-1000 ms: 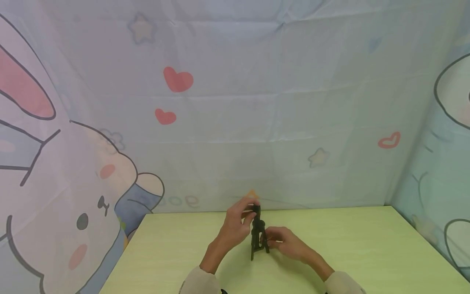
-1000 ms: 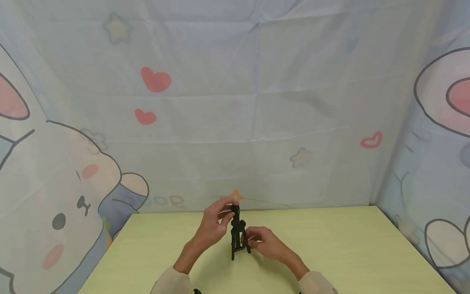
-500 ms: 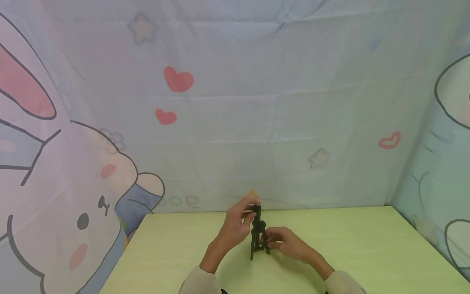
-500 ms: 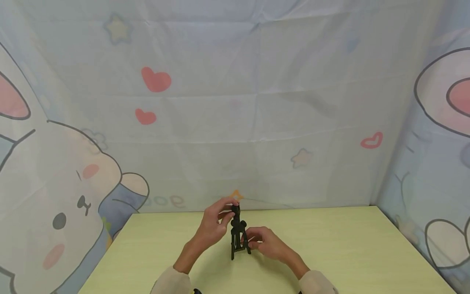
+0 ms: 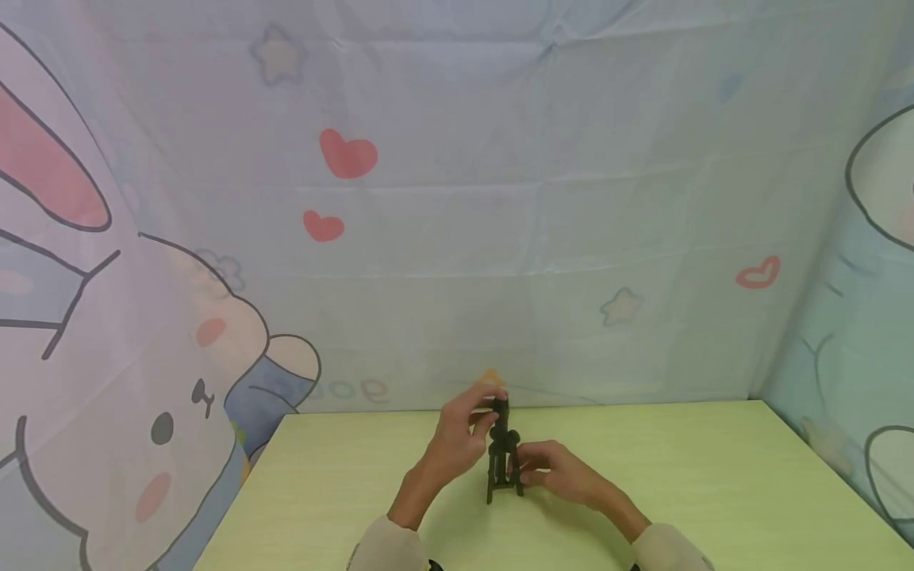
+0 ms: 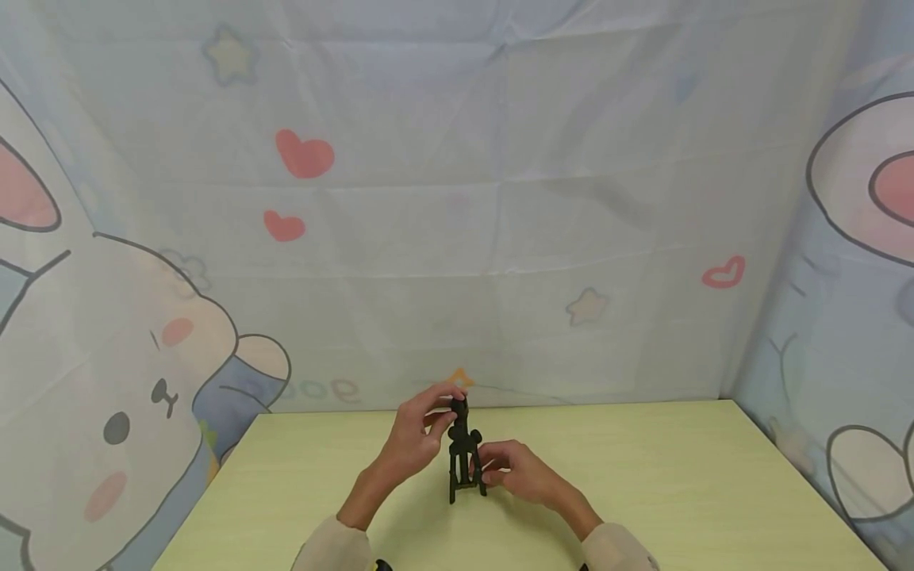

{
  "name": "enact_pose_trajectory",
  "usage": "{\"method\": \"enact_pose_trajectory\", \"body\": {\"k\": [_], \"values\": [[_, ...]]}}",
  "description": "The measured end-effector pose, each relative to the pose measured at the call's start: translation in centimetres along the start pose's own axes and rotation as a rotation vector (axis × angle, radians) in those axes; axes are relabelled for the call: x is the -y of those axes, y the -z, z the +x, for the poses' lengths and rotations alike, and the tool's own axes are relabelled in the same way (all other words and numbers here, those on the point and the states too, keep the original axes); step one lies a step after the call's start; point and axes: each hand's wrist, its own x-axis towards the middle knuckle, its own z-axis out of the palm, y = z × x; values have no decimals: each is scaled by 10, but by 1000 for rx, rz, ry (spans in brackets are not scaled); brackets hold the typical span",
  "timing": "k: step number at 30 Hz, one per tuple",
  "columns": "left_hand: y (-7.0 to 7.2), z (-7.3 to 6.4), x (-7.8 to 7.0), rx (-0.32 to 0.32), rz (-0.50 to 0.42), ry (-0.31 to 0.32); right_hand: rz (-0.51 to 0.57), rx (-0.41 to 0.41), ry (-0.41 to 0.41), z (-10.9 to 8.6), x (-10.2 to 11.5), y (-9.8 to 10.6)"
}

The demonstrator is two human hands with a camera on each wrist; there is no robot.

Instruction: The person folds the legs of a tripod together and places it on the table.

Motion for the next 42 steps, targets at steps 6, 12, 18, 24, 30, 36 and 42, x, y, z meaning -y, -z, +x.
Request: {"method": "enact_pose_trajectory", "body": {"k": [6, 12, 18, 24, 30, 36, 42], "values": [[-1, 0, 0, 11, -9, 0, -6, -1, -25, -1, -2, 0], [1, 0, -1, 20, 0, 6, 7, -11, -19, -1, -2, 0], [2, 1, -2, 17, 14, -7, -3, -42, -46, -2, -1, -2], [4, 4, -4, 26, 13, -44, -43, -67, -109, 0, 0, -7], [11, 8, -7, 75, 35, -23, -174, -114, -100, 7, -2, -15], [14, 11, -12, 132, 23, 48, -208, -150, -86, 12, -4, -22], [14, 9, -11, 116, 20, 68, -235, -160, -72, 15, -7, -25]]}}
